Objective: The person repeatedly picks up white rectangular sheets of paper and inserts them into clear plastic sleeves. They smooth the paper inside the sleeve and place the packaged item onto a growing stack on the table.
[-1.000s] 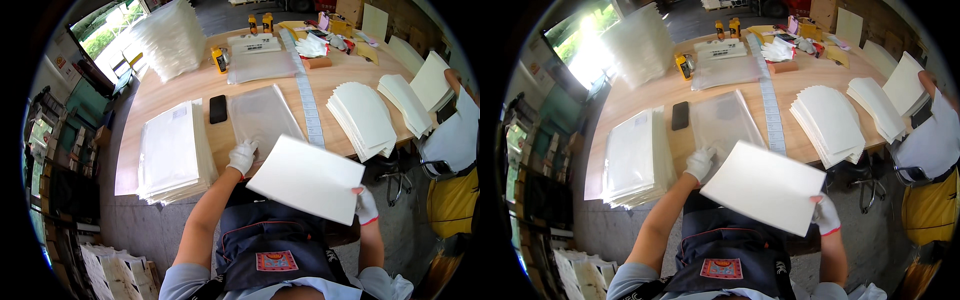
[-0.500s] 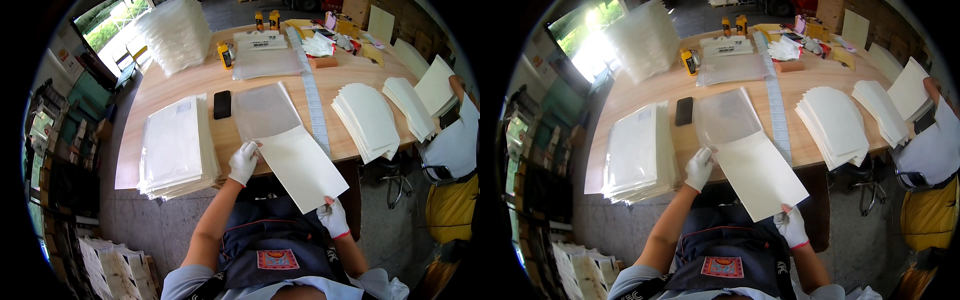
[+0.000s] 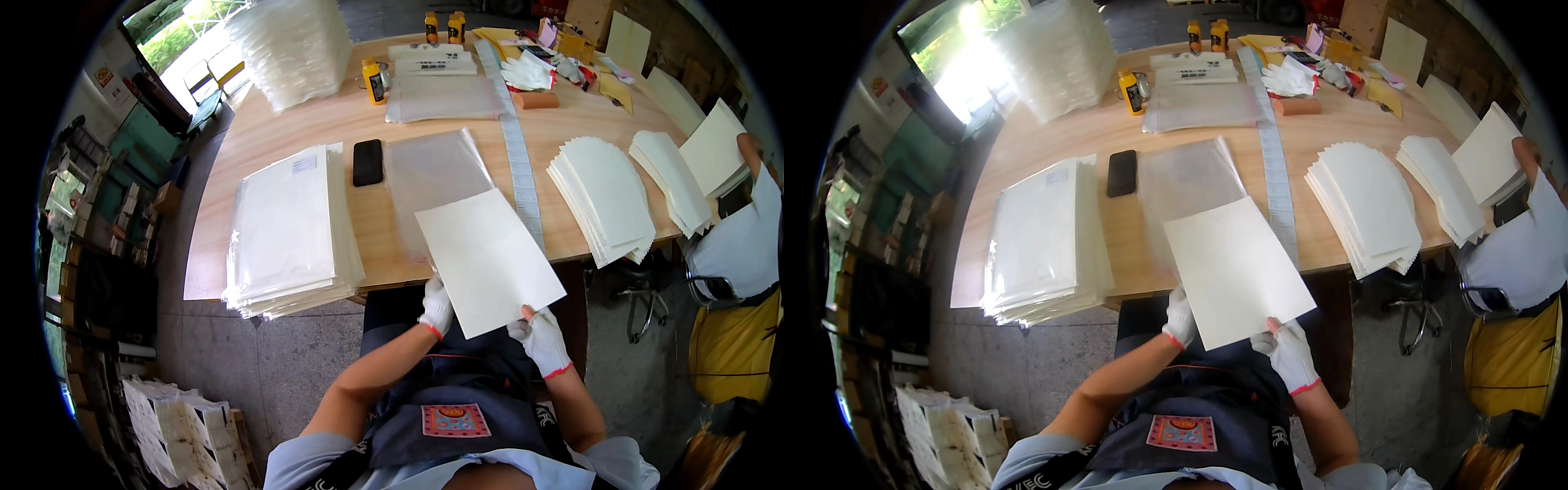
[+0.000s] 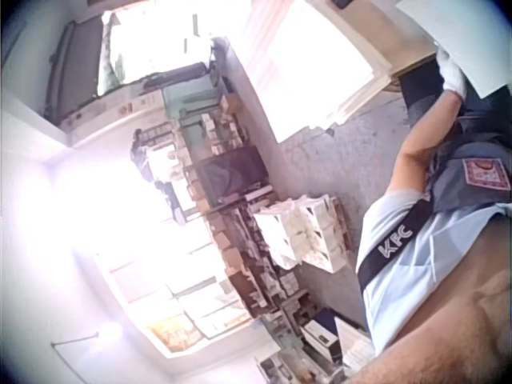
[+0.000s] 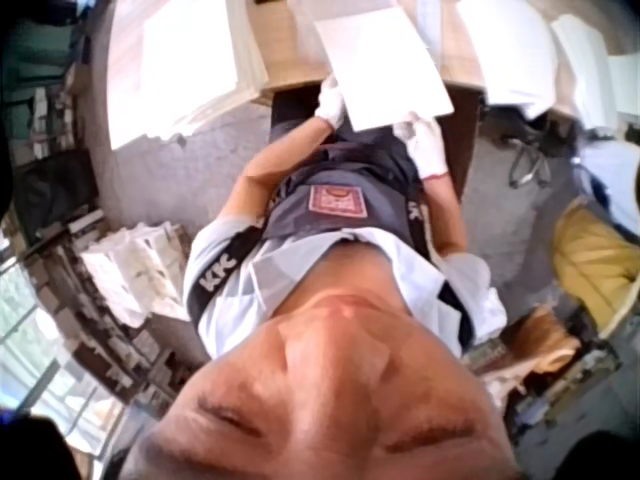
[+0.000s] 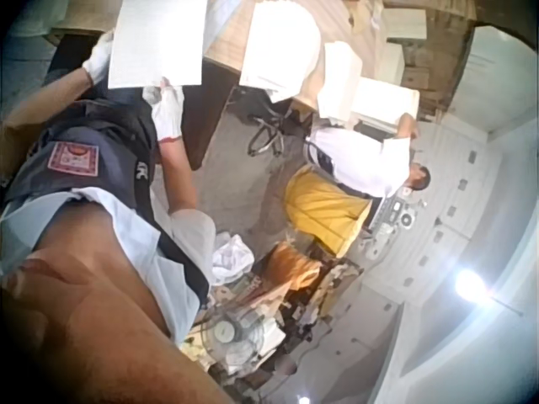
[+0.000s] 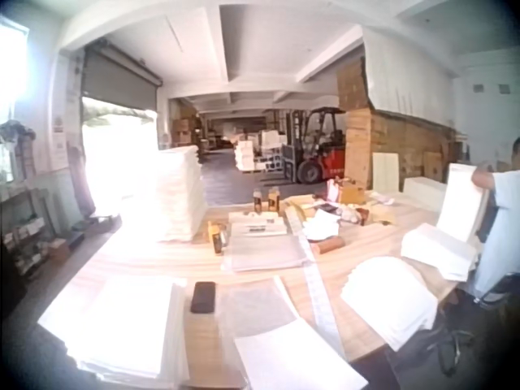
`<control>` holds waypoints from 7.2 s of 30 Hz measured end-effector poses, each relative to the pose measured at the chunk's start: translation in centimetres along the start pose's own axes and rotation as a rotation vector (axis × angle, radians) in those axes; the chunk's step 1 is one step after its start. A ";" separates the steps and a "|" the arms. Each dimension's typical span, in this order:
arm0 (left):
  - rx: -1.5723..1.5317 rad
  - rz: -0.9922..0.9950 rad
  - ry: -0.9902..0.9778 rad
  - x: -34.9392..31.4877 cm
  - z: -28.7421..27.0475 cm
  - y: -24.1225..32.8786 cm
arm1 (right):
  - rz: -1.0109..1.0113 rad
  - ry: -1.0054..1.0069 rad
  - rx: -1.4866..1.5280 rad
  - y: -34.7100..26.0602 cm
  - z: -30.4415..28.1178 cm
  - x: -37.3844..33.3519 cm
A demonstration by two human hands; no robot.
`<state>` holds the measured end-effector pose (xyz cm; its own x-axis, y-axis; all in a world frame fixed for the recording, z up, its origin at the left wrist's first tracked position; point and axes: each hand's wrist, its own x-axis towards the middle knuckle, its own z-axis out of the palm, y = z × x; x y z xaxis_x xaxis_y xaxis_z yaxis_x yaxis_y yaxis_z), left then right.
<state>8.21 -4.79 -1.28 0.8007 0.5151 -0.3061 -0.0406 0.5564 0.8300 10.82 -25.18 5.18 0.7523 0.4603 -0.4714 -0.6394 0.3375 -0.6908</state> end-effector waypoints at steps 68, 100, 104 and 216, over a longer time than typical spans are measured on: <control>0.169 0.243 0.374 -3.7 -10.3 1.8 | -1.112 0.303 -1.440 1.7 1.0 10.3; 0.220 -0.621 -0.427 -2.0 2.6 -5.1 | -1.219 -0.043 -1.284 -4.1 -0.8 -1.3; 0.106 -0.590 -0.294 -3.7 -2.5 -1.7 | -0.873 -0.042 -0.945 -2.6 0.1 1.2; 1.494 0.605 -0.055 5.1 -2.6 12.7 | 0.074 0.072 0.194 -0.9 -4.6 -1.5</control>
<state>10.26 6.64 6.51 0.9052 0.3709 0.2075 0.2208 -0.8275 0.5162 10.99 -29.92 4.01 0.7070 0.4325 -0.5596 -0.7068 0.4600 -0.5375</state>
